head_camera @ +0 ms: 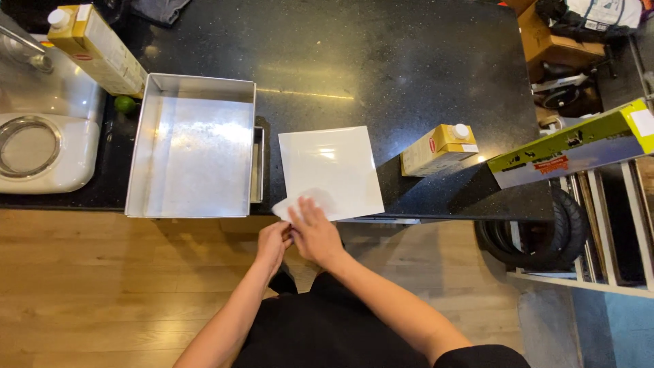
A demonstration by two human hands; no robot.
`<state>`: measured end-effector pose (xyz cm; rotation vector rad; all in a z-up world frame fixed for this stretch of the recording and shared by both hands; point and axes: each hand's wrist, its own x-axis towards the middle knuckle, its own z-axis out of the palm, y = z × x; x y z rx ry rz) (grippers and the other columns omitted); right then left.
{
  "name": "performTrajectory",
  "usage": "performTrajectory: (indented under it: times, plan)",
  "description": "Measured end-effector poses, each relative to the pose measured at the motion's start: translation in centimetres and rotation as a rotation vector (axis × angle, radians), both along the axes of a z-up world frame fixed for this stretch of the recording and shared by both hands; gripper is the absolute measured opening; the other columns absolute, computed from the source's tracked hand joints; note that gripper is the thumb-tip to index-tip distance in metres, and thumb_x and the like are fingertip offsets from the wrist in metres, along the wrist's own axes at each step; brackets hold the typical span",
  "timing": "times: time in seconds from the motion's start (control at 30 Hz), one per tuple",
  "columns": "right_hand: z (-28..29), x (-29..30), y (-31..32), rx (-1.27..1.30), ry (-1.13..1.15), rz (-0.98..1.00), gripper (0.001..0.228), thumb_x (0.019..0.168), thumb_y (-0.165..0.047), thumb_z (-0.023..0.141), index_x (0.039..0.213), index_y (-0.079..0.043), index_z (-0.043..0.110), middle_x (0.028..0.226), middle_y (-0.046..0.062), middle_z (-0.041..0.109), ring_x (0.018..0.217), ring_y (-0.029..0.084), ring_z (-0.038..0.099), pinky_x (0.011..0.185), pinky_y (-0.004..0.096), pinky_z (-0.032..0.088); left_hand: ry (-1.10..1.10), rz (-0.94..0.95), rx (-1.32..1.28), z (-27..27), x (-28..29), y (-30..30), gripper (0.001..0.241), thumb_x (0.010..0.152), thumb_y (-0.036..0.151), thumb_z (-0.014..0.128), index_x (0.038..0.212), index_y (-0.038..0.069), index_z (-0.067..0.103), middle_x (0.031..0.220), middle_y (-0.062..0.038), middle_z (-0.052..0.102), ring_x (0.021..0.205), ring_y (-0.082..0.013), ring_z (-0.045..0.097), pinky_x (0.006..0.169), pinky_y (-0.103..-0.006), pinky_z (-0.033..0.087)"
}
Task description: Cleaning and wiping down baking trays and a cake board using a paper towel.
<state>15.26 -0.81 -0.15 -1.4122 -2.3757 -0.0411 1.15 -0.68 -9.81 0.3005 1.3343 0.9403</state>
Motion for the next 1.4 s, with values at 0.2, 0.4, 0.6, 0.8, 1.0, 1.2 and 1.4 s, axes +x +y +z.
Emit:
performTrajectory:
  times: [0.2,0.4,0.6,0.8,1.0,1.2,1.4]
  plan:
    - [-3.8,3.2,-0.5,-0.028,0.237,0.112,0.045,0.087,-0.01,0.058,0.128,-0.024,0.072,0.128,0.003,0.073,0.123,0.027,0.065,0.107,0.038,0.05,-0.185,0.152,-0.069,1.7,0.0,0.6,0.029,0.088,0.033,0.063,0.094,0.006,0.072,0.077,-0.007,0.066,0.069,-0.0171,0.068,0.067,-0.0337,0.061]
    - [-3.6,10.5,-0.4,-0.039,0.308,-0.029,0.045,0.077,-0.003,0.071,0.113,-0.029,0.076,0.117,-0.008,0.077,0.116,0.015,0.069,0.098,0.03,0.057,0.061,-0.039,0.005,7.8,0.5,0.9,0.058,0.094,0.04,0.073,0.119,-0.011,0.066,0.091,-0.02,0.071,0.08,-0.0236,0.075,0.072,-0.0291,0.059]
    - [0.3,9.9,-0.3,-0.123,0.121,-0.354,0.06,0.095,-0.016,0.062,0.146,0.012,0.047,0.147,0.038,0.046,0.14,0.052,0.042,0.119,0.055,0.033,0.532,-0.416,0.151,7.2,1.2,2.3,0.034,0.089,0.038,0.076,0.119,0.024,0.069,0.064,0.003,0.076,0.066,-0.0088,0.075,0.061,-0.0216,0.055]
    - [-0.2,4.4,0.3,-0.265,0.105,0.031,0.063,0.099,-0.026,0.046,0.16,-0.011,0.036,0.167,0.015,0.031,0.153,0.036,0.028,0.12,0.047,0.03,0.682,-0.644,0.114,11.5,1.4,2.2,0.044,0.087,0.023,0.066,0.126,0.003,0.061,0.107,-0.019,0.077,0.111,-0.0362,0.071,0.094,-0.0483,0.056]
    - [-1.0,10.0,5.3,-0.335,-0.029,-0.426,0.056,0.107,-0.029,0.035,0.16,-0.01,0.036,0.163,0.03,0.03,0.153,0.043,0.027,0.121,0.053,0.027,0.647,-0.629,0.031,8.6,1.2,1.3,0.031,0.091,0.042,0.068,0.106,0.015,0.069,0.07,0.0,0.079,0.082,-0.0162,0.078,0.078,-0.0321,0.058]
    - [-3.7,3.2,4.6,-0.257,0.027,0.161,0.057,0.106,-0.031,0.038,0.16,-0.011,0.036,0.16,0.034,0.032,0.15,0.047,0.031,0.119,0.059,0.028,0.681,-0.617,-0.019,9.4,1.1,1.9,0.034,0.089,0.031,0.064,0.11,0.005,0.07,0.078,-0.008,0.079,0.089,-0.0262,0.077,0.082,-0.0412,0.058]
    - [1.9,7.8,9.6,-0.542,0.103,-0.439,0.059,0.108,-0.034,0.032,0.161,-0.009,0.03,0.164,0.028,0.025,0.144,0.056,0.032,0.116,0.062,0.033,0.56,-0.547,0.023,9.9,1.1,1.2,0.033,0.093,0.034,0.067,0.113,0.01,0.073,0.077,-0.006,0.08,0.079,-0.019,0.078,0.08,-0.034,0.058]
